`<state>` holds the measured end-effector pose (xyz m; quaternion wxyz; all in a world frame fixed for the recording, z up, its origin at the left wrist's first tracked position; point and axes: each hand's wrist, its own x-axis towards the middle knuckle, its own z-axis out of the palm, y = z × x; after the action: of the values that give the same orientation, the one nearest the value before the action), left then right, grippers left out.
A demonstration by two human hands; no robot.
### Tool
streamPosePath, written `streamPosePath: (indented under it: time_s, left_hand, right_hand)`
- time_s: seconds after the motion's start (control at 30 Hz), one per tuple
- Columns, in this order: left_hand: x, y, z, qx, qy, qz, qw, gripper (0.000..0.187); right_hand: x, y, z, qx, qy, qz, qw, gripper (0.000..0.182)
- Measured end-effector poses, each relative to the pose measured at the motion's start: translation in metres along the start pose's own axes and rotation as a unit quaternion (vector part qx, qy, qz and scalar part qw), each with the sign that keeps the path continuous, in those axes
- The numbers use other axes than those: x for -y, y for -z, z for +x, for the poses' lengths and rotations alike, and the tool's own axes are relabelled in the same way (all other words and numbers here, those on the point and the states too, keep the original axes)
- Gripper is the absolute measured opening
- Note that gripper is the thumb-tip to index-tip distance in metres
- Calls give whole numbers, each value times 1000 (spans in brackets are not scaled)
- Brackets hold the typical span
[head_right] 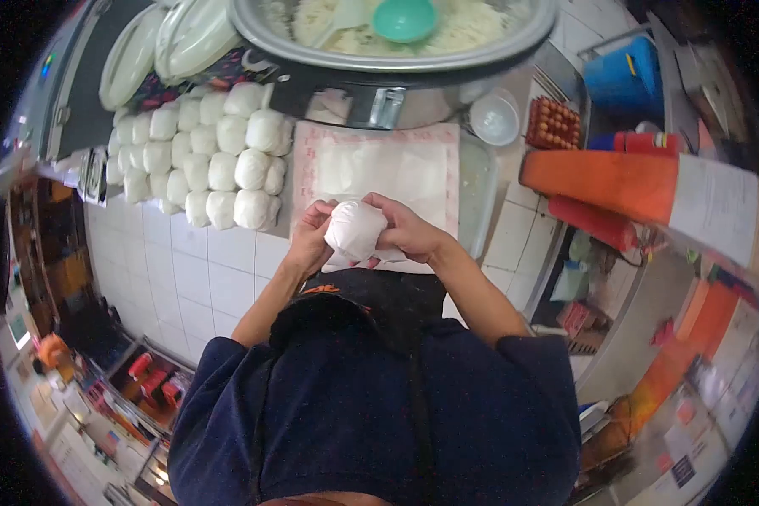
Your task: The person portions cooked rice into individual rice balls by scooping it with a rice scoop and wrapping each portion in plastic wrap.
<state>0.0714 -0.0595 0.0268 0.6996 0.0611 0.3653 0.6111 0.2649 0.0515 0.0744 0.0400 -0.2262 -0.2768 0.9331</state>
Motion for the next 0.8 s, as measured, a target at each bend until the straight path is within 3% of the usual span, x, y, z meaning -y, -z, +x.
streamPosePath:
  time_s: [0.03,0.07,0.13,0.17,0.2,0.23,0.27,0.33,0.37,0.4,0.47,0.5,0.57,0.6,0.63,0.67,0.7,0.77,0.8]
  left_hand:
    - [-1,9,0,18,-75,61,995,10]
    - [-6,18,-6,5,-93,61,994,10]
    - [-39,5,-22,-35,-48,407,911,22]
    - [-52,-8,-29,-60,-15,402,913,29]
    - [-53,-6,-33,-55,-6,342,938,32]
    - [-59,-14,-40,-60,-28,390,918,39]
    - [-66,-24,-47,-62,-49,438,896,47]
    - [-92,-52,-64,-30,-1,503,864,62]
    - [-77,-32,-59,-67,-74,495,863,67]
    - [-86,-25,-61,-70,-84,493,863,67]
    - [-112,-10,-65,-77,4,441,894,62]
    - [-123,-2,-69,-74,-6,440,895,62]
    - [-141,17,-85,27,26,349,936,55]
    - [-149,27,-92,79,42,300,950,51]
    - [-157,37,-95,131,102,285,944,45]
    - [-156,51,-98,131,91,279,947,45]
    - [-150,67,-100,179,72,234,953,45]
    - [-154,91,-104,263,47,180,947,48]
    - [-167,100,-108,263,43,177,947,48]
  right_hand:
    - [1,-4,4,-25,13,-68,997,49]
    - [0,-5,6,-5,5,-76,997,49]
    - [-3,-10,13,-61,10,-194,979,46]
    - [0,-21,20,-36,5,-204,978,46]
    - [7,-35,24,-92,-18,-323,942,45]
    - [14,-49,28,-151,-35,-437,886,45]
    - [16,-63,34,-139,-34,-447,883,45]
    - [16,-92,45,-111,17,-542,833,46]
    - [17,-103,49,-82,66,-548,830,44]
    - [24,-114,55,-78,68,-556,825,44]
    - [36,-135,67,-70,-54,-374,923,36]
    - [34,-138,75,-70,-50,-383,920,36]
    - [20,-135,95,-49,-50,-436,897,28]
    - [11,-138,107,-43,-38,-450,891,40]
    - [1,-137,121,-45,32,-531,846,46]
    - [-6,-139,135,-44,103,-603,790,52]
    - [-8,-148,148,-40,101,-610,785,52]
    - [-11,-165,172,-11,251,-728,638,54]
    - [-14,-175,184,-9,249,-731,636,54]
